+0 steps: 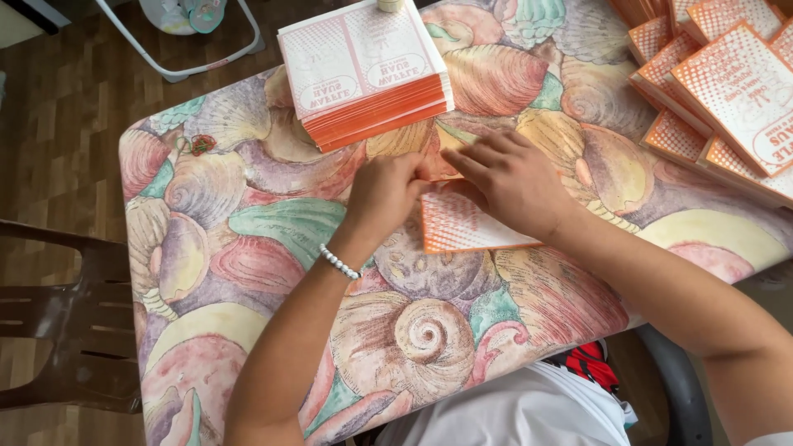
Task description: Folding printed paper sheets into bags at a table
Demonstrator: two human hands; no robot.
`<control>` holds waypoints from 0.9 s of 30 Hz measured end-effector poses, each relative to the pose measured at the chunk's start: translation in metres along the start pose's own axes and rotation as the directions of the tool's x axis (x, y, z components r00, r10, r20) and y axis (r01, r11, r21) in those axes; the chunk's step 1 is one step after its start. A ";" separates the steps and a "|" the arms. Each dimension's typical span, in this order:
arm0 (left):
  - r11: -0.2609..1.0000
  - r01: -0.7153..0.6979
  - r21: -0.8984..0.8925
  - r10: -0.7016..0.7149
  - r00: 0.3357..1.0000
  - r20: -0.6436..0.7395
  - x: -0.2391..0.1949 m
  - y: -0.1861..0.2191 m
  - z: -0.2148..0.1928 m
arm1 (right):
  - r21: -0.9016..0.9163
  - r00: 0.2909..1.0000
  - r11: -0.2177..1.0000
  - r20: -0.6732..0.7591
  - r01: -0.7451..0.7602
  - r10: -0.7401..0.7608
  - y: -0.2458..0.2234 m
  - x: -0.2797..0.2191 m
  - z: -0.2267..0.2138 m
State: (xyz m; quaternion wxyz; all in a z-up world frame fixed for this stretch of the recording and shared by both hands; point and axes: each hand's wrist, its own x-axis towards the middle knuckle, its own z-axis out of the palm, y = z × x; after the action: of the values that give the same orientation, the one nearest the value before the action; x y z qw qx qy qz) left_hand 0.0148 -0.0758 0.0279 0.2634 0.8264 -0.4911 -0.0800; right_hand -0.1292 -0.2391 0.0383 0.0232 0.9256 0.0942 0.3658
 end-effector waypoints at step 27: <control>0.992 -0.104 -0.066 0.088 0.972 -0.216 0.017 -0.002 -0.101 | -0.143 0.826 0.876 0.295 -0.460 0.481 0.122 -0.060 -0.058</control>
State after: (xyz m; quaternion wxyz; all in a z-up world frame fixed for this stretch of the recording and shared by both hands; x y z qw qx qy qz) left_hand 0.0643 -0.0538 0.1153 0.3497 0.7948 -0.4960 0.0030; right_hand -0.1918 -0.3721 0.0542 -0.0220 0.9658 -0.1540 0.2073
